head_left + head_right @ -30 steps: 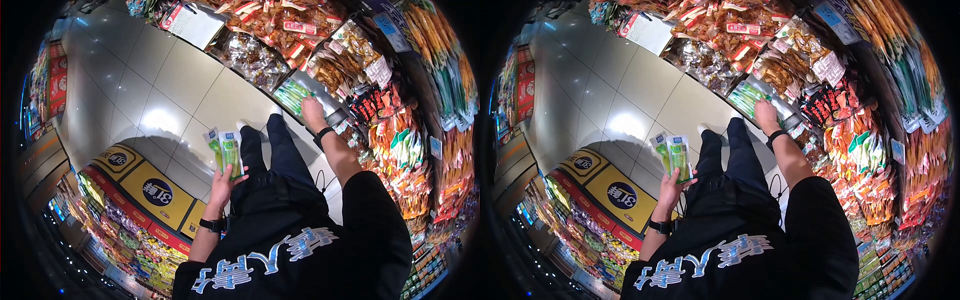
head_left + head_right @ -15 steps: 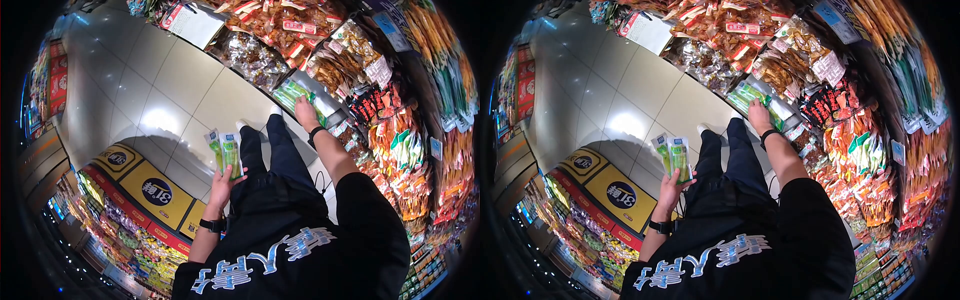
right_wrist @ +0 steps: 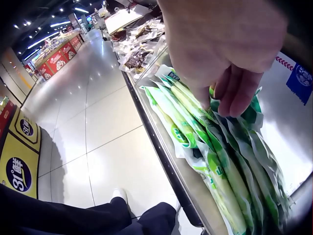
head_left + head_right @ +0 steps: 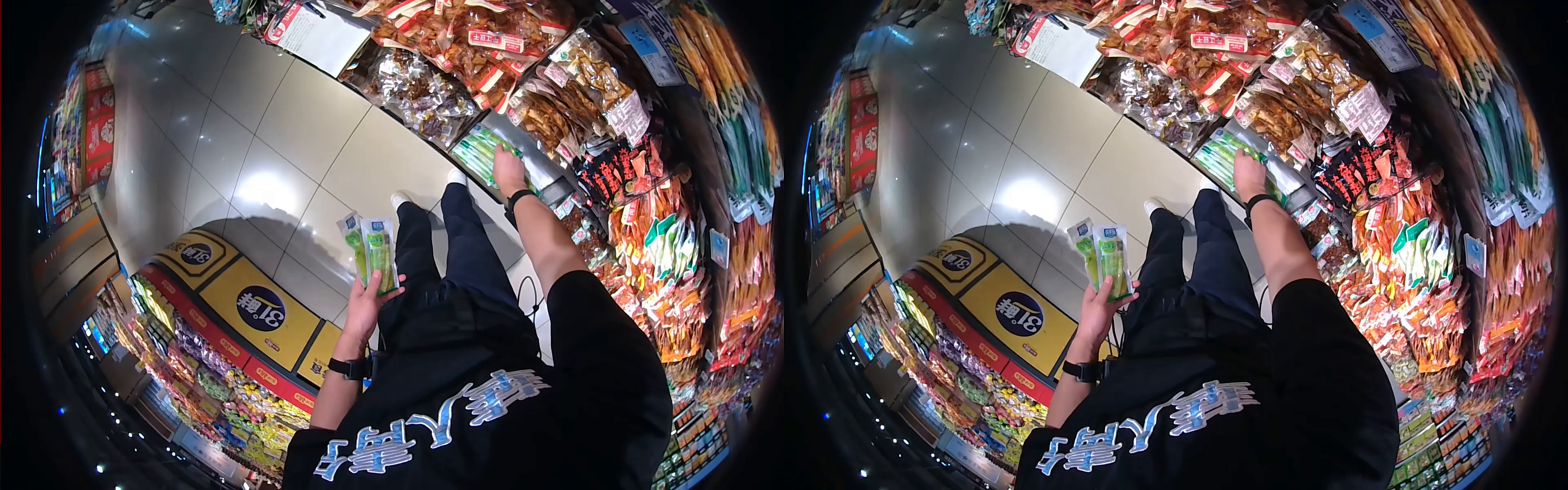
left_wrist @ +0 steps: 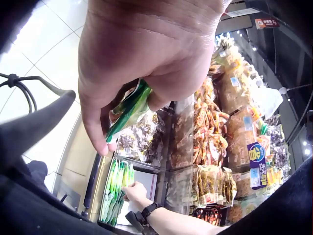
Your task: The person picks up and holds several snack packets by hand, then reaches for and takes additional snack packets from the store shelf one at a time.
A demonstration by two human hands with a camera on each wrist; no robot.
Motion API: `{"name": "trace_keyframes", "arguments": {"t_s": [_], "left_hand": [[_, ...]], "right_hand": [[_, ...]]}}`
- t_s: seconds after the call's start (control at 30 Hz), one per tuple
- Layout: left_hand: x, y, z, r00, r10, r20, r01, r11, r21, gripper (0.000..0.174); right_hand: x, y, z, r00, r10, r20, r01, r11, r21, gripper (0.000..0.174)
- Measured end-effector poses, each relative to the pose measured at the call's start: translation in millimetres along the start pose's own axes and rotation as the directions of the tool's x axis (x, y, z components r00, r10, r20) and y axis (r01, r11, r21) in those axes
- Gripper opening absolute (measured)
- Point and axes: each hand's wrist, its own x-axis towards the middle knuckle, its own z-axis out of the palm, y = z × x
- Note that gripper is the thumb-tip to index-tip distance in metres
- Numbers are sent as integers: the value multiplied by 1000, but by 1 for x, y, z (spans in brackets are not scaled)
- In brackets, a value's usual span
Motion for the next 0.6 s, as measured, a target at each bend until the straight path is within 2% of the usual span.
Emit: {"name": "trace_keyframes", "arguments": {"t_s": [0.03, 0.13, 0.23, 0.37, 0.47, 0.5, 0.6], "left_hand": [[1, 1, 1, 1000, -2, -3, 2, 1000, 4, 41], [1, 1, 0, 1000, 2, 12, -2, 1000, 7, 41], [3, 2, 1, 1000, 2, 12, -2, 1000, 8, 40], [3, 3, 4, 1000, -4, 19, 3, 1000, 21, 39], [0, 5, 4, 1000, 0, 17, 0, 999, 40, 38], [0, 5, 5, 1000, 2, 14, -3, 999, 43, 38], [1, 6, 5, 1000, 5, 27, -7, 998, 56, 39]], "right_hand": [[2, -1, -1, 1000, 13, 24, -13, 1000, -16, 22], [-1, -3, 2, 997, -72, 39, 74, 995, -69, 22], [-12, 0, 6, 975, -206, -80, 199, 976, -91, 14], [2, 6, 7, 974, -182, -135, 171, 981, -91, 14], [13, 8, 8, 972, -215, -94, 194, 962, -193, 15], [12, -2, -10, 987, -122, 105, 141, 970, -199, 19], [-13, -16, -50, 972, -181, -152, 177, 983, -39, 35]]}}
